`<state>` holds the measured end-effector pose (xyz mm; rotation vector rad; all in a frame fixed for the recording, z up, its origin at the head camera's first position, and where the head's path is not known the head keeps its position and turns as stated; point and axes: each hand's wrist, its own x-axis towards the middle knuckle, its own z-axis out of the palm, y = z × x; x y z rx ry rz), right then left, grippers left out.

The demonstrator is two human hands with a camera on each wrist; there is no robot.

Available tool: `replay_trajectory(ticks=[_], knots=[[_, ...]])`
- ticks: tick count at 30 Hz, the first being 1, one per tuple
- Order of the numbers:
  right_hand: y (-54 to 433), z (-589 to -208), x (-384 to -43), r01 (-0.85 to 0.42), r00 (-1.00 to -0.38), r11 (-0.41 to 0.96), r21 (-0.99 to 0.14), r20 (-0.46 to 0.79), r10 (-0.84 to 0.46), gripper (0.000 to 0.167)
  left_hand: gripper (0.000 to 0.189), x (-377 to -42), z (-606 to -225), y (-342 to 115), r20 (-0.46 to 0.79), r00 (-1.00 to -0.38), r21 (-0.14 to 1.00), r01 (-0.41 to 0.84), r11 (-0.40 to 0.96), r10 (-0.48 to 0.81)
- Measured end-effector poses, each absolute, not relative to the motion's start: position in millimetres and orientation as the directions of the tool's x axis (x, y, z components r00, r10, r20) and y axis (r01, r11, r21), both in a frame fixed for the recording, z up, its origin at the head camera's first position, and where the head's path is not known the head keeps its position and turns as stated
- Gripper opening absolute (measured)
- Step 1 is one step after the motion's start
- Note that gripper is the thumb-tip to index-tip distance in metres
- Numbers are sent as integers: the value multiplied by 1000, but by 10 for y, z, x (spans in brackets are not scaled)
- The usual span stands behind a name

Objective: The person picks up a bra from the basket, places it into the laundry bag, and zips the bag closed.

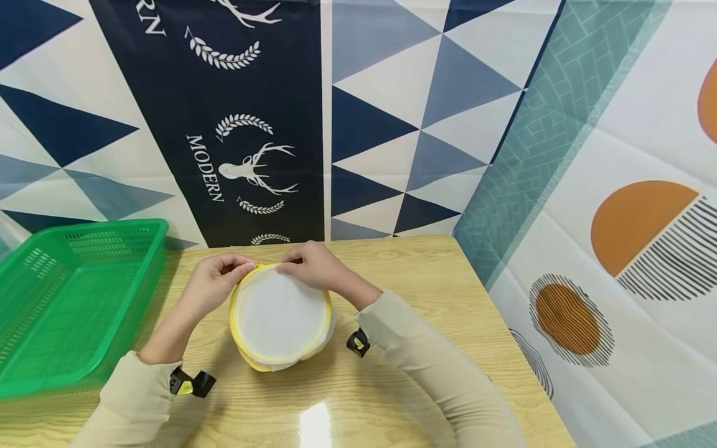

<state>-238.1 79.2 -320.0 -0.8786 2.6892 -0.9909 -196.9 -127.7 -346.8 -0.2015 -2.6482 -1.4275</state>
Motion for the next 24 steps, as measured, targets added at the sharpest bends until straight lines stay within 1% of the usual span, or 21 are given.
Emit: replay_trajectory(ticks=[6,9,13,16,20,24], knots=[[797,-3194,-2375,-437,-825,600,-670,34,-564,22,20,-1963,-3441,-1247,175,-983,825,178,536,57],[783,-3184,-2363,-436,-828,598,-672,40,-560,23,19,-1956,-3428,-1230,184,-981,823,186,536,57],[740,-3170,-2342,-497,-804,595,-632,77,-590,25,19,-1949,-3419,-1221,181,-982,820,185,541,62],[710,-3163,-2328,-554,-772,580,-597,107,-626,27,19,-1942,-3414,-1217,175,-982,821,182,541,65],[698,-3163,-2314,-587,-751,561,-583,133,-647,21,18,-1932,-3400,-1208,178,-982,821,185,540,65],[702,-3166,-2303,-595,-748,551,-585,152,-646,18,18,-1930,-3390,-1210,181,-981,820,186,541,63]])
